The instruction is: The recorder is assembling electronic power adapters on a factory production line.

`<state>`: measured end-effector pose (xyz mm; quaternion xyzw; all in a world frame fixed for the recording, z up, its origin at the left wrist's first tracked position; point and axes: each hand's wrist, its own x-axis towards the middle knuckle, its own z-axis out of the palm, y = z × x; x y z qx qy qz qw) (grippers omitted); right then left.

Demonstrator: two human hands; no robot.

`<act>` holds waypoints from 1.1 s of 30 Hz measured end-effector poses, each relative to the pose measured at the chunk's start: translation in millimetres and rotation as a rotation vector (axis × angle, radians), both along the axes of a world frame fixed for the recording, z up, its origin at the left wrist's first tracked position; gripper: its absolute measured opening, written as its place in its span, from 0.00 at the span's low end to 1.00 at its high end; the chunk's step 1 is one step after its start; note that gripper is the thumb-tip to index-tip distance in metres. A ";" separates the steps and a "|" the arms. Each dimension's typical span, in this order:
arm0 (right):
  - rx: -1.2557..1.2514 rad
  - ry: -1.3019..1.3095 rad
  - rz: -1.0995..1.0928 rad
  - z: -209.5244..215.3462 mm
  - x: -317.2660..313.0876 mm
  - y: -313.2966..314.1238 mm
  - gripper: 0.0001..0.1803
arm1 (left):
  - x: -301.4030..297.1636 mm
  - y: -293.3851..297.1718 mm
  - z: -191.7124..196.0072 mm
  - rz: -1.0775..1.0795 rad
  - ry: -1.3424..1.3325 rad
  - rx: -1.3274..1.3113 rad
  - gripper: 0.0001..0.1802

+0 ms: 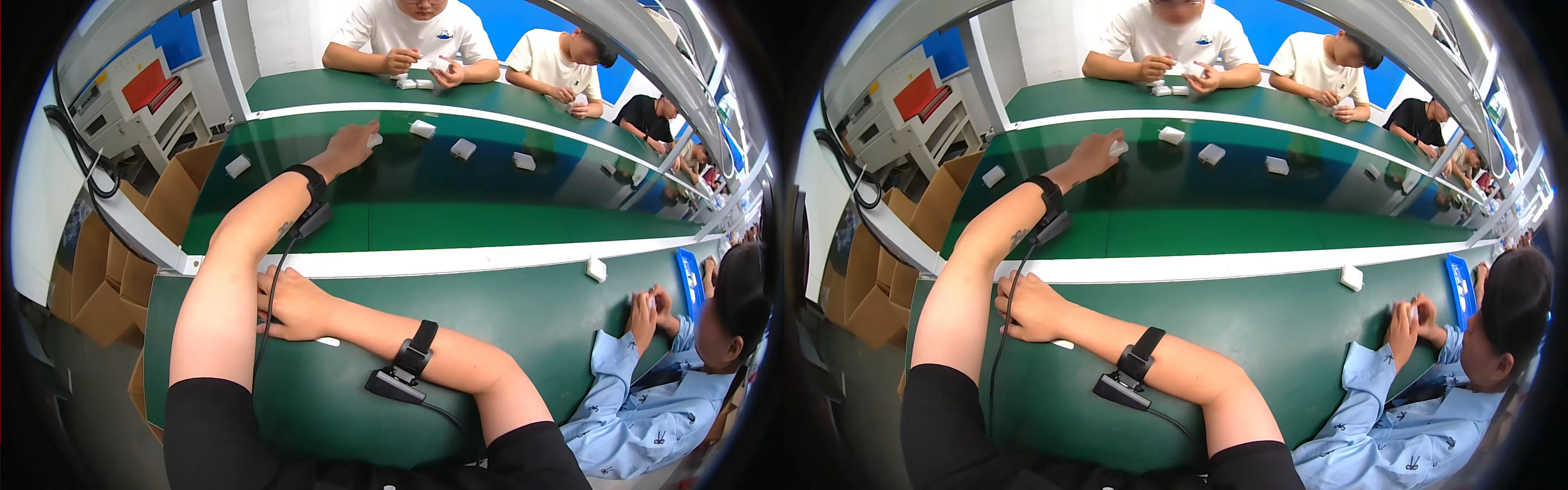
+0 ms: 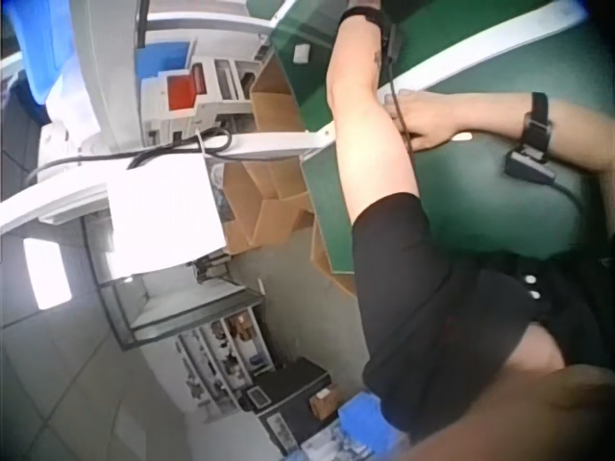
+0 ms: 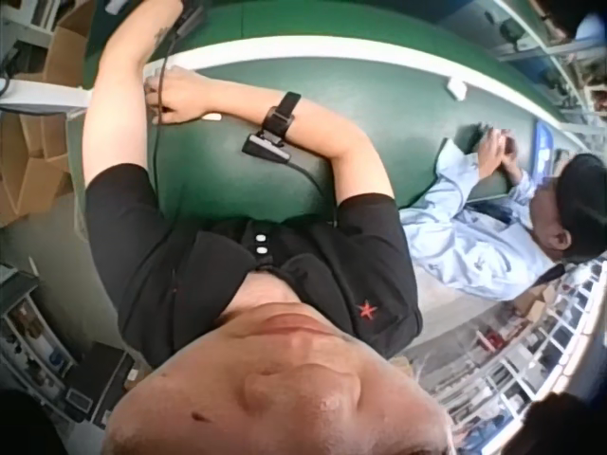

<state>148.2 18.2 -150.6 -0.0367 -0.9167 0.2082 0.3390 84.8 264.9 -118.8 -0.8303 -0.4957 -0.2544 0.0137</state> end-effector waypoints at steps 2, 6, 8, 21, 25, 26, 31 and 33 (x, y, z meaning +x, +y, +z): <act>-0.027 -0.037 0.012 0.2 1.4 -1.0 0.13 | -2.3 -6.6 9.5 0.120 0.073 -0.080 0.19; -0.069 -0.061 0.038 -1.7 7.5 -2.9 0.13 | 7.1 -56.8 36.5 0.000 -0.722 -0.789 0.21; -0.087 -0.131 0.020 -0.4 12.0 3.3 0.14 | 26.0 -111.5 54.2 -0.189 -1.110 -1.073 0.22; 0.072 -0.221 -0.041 -4.5 5.6 -5.3 0.20 | 48.4 -266.2 25.0 -0.348 -1.703 -1.382 0.20; 0.074 -0.223 -0.052 -6.7 5.4 -4.0 0.22 | 44.8 -265.7 22.0 -0.366 -1.690 -1.356 0.22; 0.082 -0.214 -0.060 -7.4 6.0 -4.7 0.21 | 45.3 -266.6 22.5 -0.394 -1.687 -1.344 0.22; 0.076 -0.190 -0.066 -8.5 6.1 -5.4 0.21 | 46.9 -267.4 24.0 -0.402 -1.675 -1.325 0.22; 0.094 -0.204 -0.072 -7.1 6.2 -4.9 0.20 | 45.7 -266.2 22.9 -0.408 -1.665 -1.295 0.22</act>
